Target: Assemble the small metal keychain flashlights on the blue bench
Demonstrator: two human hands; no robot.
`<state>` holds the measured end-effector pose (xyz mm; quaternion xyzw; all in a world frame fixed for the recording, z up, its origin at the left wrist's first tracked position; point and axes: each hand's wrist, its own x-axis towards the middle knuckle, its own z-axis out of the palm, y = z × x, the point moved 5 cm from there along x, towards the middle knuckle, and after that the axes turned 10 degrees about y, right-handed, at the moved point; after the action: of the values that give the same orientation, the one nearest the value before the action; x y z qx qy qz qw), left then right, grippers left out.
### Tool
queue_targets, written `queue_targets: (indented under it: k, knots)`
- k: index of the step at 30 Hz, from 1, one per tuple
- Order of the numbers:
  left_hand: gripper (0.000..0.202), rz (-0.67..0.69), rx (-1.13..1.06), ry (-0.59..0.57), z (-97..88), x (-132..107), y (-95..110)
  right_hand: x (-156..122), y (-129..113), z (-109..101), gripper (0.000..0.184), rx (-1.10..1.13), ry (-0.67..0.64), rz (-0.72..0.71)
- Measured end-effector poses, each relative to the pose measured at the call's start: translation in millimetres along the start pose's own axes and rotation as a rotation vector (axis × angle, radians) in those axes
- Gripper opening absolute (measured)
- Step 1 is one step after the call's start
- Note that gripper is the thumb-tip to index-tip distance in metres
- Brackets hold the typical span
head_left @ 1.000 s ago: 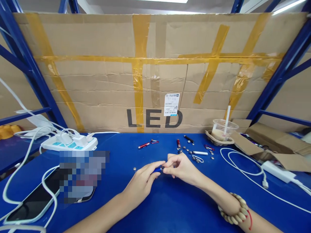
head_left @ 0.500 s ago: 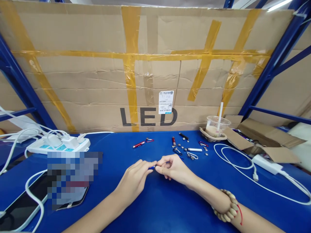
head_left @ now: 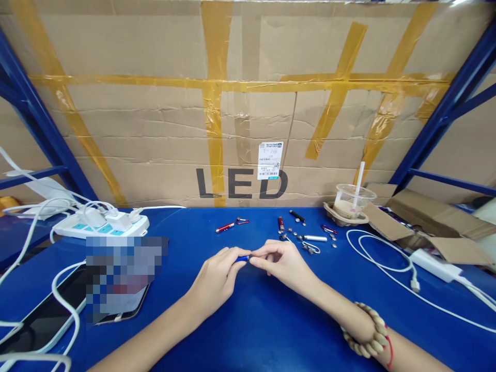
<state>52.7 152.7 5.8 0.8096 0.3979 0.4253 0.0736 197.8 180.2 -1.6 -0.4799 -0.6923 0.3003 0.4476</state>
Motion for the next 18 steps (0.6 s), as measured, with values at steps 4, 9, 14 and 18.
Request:
queue_targets:
  k: [4,9,14,18]
  knots:
    - [0.021,-0.085,-0.061,-0.002,2.7,0.1,-6.0,-0.4,-7.3,-7.3,0.021,-0.175,0.083,-0.154]
    - [0.021,-0.112,-0.078,0.003,4.2,-0.1,-7.8,0.6,-10.9,-7.1,0.023,-0.127,0.056,-0.153]
    - [0.021,-0.106,-0.083,0.014,3.2,-0.2,-4.6,2.2,-6.3,-5.8,0.028,-0.022,-0.005,-0.005]
    - [0.021,-0.112,-0.098,0.006,3.2,0.1,-3.5,2.7,-4.8,-5.2,0.031,0.022,-0.027,0.048]
